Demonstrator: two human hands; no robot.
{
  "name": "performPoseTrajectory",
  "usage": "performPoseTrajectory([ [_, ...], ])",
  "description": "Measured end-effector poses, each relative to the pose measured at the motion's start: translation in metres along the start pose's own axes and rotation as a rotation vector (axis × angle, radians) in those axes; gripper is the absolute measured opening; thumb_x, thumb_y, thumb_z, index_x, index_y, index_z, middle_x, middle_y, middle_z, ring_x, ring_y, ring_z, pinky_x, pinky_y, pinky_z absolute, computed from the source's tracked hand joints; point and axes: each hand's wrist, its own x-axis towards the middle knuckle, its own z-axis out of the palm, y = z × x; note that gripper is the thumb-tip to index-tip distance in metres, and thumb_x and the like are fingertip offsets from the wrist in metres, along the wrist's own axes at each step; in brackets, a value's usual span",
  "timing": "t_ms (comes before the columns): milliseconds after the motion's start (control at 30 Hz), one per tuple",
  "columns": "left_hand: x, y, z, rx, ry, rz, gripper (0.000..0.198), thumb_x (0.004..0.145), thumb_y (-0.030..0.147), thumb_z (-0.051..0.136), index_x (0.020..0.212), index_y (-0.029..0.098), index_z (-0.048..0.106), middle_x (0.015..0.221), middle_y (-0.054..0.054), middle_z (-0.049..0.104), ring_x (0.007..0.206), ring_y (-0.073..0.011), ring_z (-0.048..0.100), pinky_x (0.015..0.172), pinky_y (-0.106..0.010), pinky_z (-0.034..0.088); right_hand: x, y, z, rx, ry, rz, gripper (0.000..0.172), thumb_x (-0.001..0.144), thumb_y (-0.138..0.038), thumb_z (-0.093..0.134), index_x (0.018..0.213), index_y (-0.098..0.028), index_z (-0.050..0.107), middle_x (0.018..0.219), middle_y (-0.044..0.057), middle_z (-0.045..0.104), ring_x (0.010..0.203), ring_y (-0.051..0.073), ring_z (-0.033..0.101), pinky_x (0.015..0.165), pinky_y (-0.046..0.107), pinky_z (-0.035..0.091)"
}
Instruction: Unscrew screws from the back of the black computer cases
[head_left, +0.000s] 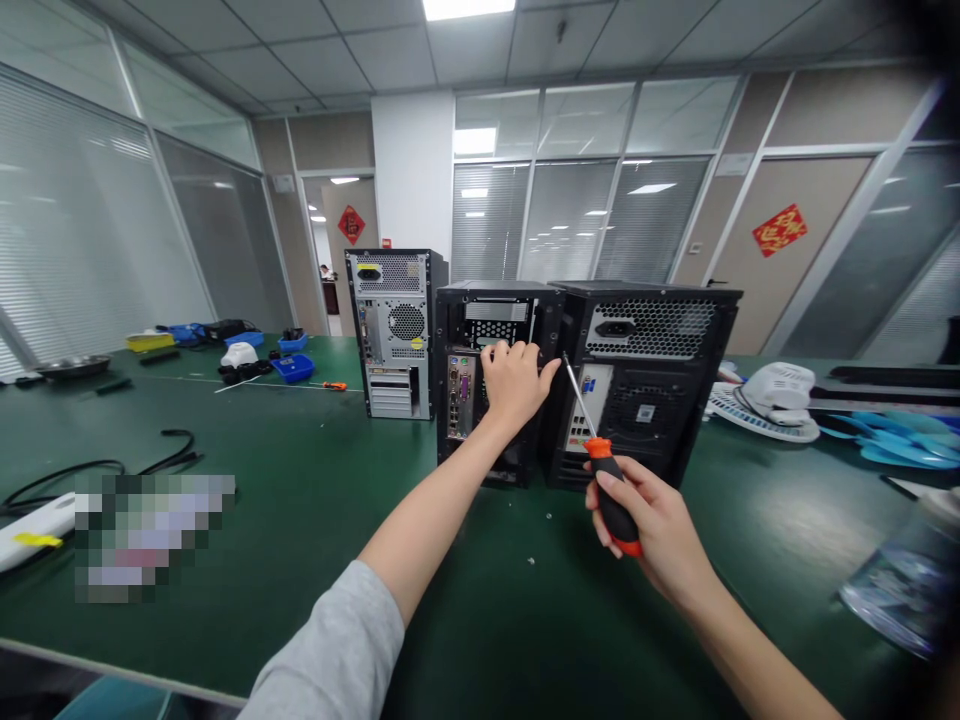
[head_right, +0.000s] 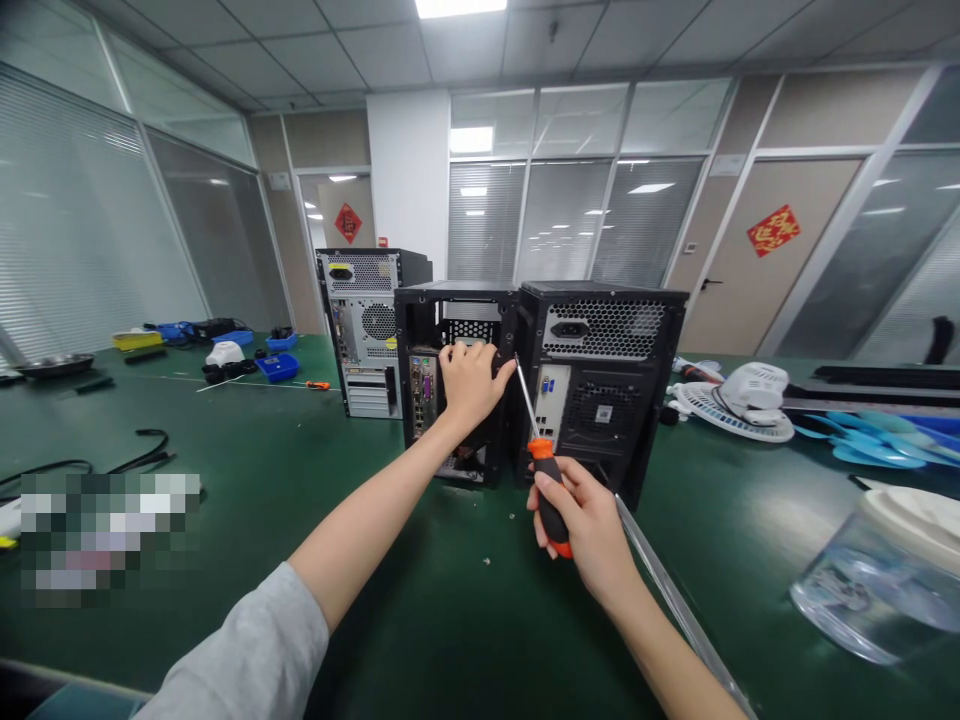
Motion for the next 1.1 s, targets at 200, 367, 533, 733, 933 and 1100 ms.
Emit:
performPoseTrajectory([
  [200,0.000,0.000,-0.001,0.023,-0.005,0.007,0.038,0.091,0.048,0.042,0.094,0.017,0.063,0.096,-0.010,0.065,0.097,-0.0266,0.050,0.094,-0.045,0.030,0.005,-0.010,0.005,0.009,0.003,0.011,0.041,0.076,-0.054,0.062,0.094,-0.019,0.054,0.060,-0.002,0.059,0.035,0.011,0.047,0.030,0.023,0.034],
  [367,0.000,-0.001,-0.003,0.024,-0.012,0.013,0.035,0.091,0.047,0.044,0.096,0.018,0.062,0.097,-0.010,0.065,0.098,-0.0267,0.050,0.094,-0.045,0.031,0.011,-0.018,0.009,0.008,0.011,0.018,0.044,0.075,-0.055,0.062,0.096,-0.016,0.057,0.056,0.000,0.059,0.034,0.010,0.042,0.029,0.023,0.032],
  [533,0.000,-0.001,-0.003,0.032,-0.009,0.015,0.031,0.090,0.045,0.047,0.094,0.018,0.062,0.096,-0.009,0.065,0.098,-0.0268,0.051,0.094,-0.045,0.031,0.013,-0.026,0.015,0.039,-0.027,0.029,0.047,0.076,-0.055,0.059,0.100,-0.015,0.057,0.056,0.000,0.059,0.032,0.010,0.040,0.028,0.024,0.030],
  [733,0.000,-0.001,-0.002,0.018,-0.009,0.011,0.031,0.090,0.046,0.048,0.094,0.019,0.062,0.095,-0.009,0.065,0.097,-0.0271,0.050,0.094,-0.046,0.031,0.015,-0.029,0.018,0.075,-0.042,0.034,0.047,0.076,-0.055,0.058,0.101,-0.015,0.057,0.054,-0.001,0.058,0.030,0.010,0.040,0.027,0.024,0.030],
  [933,0.000,-0.002,-0.003,0.029,0.002,0.021,0.032,0.090,0.046,0.047,0.094,0.018,0.062,0.095,-0.009,0.065,0.097,-0.0267,0.051,0.094,-0.045,0.031,0.019,-0.027,0.017,0.088,-0.043,0.038,0.047,0.075,-0.055,0.059,0.099,-0.014,0.056,0.054,-0.001,0.058,0.029,0.010,0.040,0.027,0.024,0.030],
  [1100,-0.001,-0.003,-0.002,0.034,0.005,0.022,0.032,0.090,0.046,0.047,0.093,0.018,0.062,0.095,-0.009,0.065,0.097,-0.0268,0.051,0.094,-0.045,0.031,0.020,-0.027,0.018,0.086,-0.042,0.040,0.047,0.076,-0.055,0.059,0.100,-0.015,0.056,0.054,-0.001,0.059,0.029,0.010,0.040,0.027,0.024,0.030],
])
